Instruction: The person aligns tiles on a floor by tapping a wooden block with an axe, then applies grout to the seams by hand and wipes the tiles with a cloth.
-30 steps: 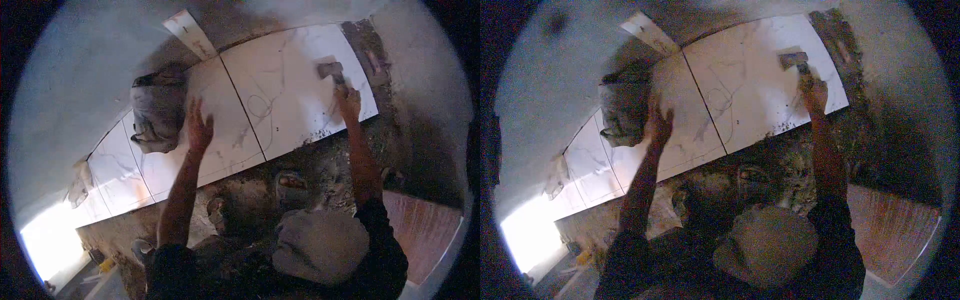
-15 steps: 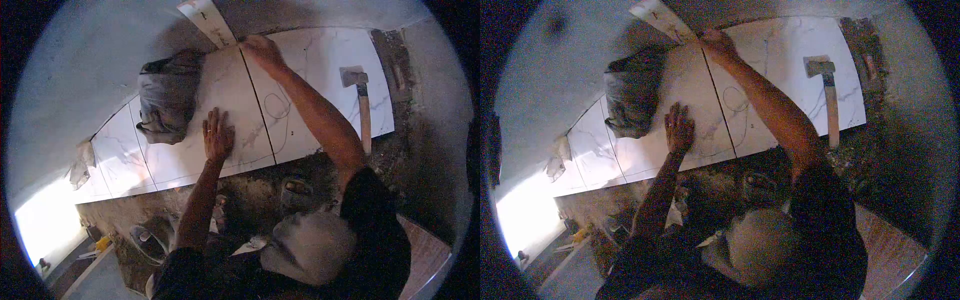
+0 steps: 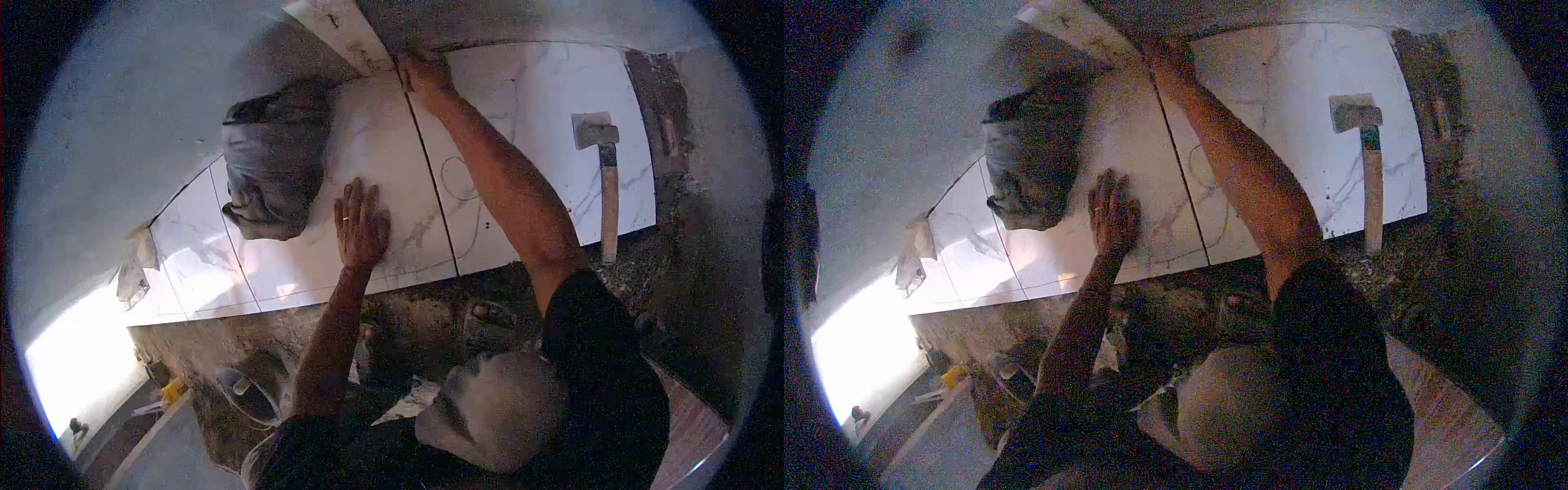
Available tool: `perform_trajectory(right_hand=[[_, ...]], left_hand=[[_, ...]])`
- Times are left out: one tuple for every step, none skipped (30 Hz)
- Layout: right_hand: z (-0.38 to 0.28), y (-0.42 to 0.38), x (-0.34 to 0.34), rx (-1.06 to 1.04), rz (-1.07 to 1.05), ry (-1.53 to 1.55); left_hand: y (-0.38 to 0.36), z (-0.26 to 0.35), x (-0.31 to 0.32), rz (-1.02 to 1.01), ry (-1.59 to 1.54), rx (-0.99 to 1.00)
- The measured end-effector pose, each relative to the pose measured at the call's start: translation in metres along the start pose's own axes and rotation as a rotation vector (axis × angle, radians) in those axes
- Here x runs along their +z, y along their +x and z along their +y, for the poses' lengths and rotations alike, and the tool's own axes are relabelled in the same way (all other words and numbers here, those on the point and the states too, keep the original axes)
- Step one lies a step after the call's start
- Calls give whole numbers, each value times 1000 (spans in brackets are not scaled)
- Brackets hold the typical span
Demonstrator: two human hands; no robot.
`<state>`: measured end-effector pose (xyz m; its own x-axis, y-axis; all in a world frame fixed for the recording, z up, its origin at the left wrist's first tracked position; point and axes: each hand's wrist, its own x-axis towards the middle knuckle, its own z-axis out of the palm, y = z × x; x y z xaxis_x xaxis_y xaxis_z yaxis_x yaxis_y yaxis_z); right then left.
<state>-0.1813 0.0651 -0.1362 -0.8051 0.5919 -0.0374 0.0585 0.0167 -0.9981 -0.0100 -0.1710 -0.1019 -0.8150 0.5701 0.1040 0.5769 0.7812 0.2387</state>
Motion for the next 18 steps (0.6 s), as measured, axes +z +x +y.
perform_trajectory(right_hand=[[0,0,2,-129,131,-205],[1,0,4,-229,291,-423],[-1,5,-3,-237,194,-466],[-3,6,-5,-239,145,-487],[-5,7,-7,-242,96,-508],[-16,4,-7,-103,74,-460],[-25,1,-7,33,53,-412],[-23,1,-2,33,54,-414],[-6,5,6,-22,95,-236],[7,9,9,-45,117,-148],[20,13,11,-70,137,-61],[20,14,11,-114,178,-192],[21,14,12,-139,194,-257],[22,14,13,-163,212,-324],[2,5,9,-165,165,-250],[-1,5,9,-166,138,-214],[-5,5,9,-166,111,-177],[-3,11,9,-43,114,-233]], left_hand=[[1,1,0,-2,-1,2],[2,1,1,-3,15,-1],[1,1,2,-5,32,-4],[-1,1,3,-10,31,-3],[-1,-1,3,-16,55,1],[0,-1,4,-22,78,6],[0,0,5,-23,74,7],[-1,0,5,-27,79,-4],[0,0,4,-30,85,-16],[1,0,5,-30,83,-15],[1,1,4,-15,54,-12],[0,1,4,0,27,-11],[0,0,4,1,25,-13],[0,0,4,5,31,-10],[0,0,5,11,36,-7],[0,0,5,13,33,-12],[0,0,5,22,32,-2],[-1,0,5,30,32,8]])
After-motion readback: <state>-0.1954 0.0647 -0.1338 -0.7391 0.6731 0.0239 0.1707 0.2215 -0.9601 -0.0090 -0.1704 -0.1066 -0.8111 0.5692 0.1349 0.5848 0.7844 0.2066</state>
